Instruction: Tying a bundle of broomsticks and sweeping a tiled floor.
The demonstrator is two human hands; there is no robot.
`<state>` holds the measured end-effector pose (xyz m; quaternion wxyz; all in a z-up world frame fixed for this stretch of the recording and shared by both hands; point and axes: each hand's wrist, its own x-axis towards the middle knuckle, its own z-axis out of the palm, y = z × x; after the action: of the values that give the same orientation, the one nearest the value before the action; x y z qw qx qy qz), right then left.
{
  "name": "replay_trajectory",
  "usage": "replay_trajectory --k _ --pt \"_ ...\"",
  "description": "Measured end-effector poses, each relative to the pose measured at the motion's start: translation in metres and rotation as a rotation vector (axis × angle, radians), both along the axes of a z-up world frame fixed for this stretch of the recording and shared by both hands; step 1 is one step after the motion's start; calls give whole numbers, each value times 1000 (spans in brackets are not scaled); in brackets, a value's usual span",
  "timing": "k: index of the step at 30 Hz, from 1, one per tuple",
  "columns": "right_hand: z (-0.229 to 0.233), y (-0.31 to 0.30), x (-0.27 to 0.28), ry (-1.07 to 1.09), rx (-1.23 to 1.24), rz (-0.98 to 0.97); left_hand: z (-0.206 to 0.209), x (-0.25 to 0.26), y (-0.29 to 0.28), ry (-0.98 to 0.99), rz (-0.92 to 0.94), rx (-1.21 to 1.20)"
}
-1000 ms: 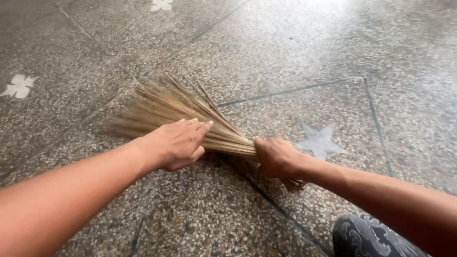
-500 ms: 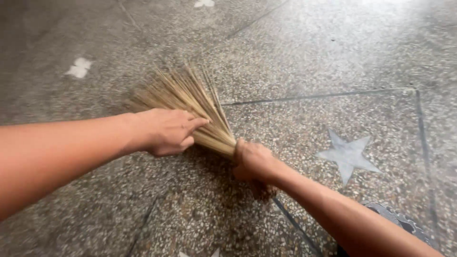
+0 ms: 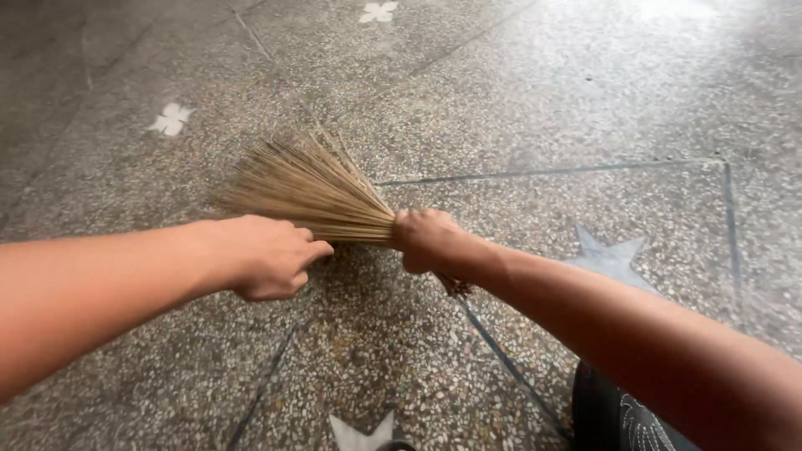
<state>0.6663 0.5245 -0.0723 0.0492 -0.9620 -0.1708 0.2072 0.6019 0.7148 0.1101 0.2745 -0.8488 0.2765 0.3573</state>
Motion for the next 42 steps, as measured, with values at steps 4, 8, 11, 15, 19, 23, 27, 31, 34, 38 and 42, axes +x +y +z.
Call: replay_trajectory --k 4,8,11,15,19,23,27,31,34,38,42 --pt "10 -28 28 -132 -43 -103 -6 45 -7 -50 -29 -16" --pt "35 -25 51 63 47 -424 -22 85 -14 -106 -102 -78" --pt "58 -13 40 11 55 -281 -23 109 -29 -130 -156 -118" --pt "26 -32 34 -57 -107 -81 -27 143 -40 -152 -219 -195" --pt "5 -50 67 -43 -63 -481 -7 163 -33 -197 -282 -259" --pt "70 -30 67 -27 9 -554 15 179 -26 -244 -341 -258" --pt "96 -12 53 -107 -72 -372 -11 216 -37 -255 -418 -236" --pt "35 -38 57 -2 -115 -381 -4 213 -70 -240 -441 -241" --pt "11 -55 76 -72 -32 -496 -4 210 -83 -202 -391 -278" --pt "23 -48 88 -46 23 -730 -6 201 -82 -208 -360 -284" --pt "44 -44 65 -22 97 -520 9 194 -85 -207 -290 -175"
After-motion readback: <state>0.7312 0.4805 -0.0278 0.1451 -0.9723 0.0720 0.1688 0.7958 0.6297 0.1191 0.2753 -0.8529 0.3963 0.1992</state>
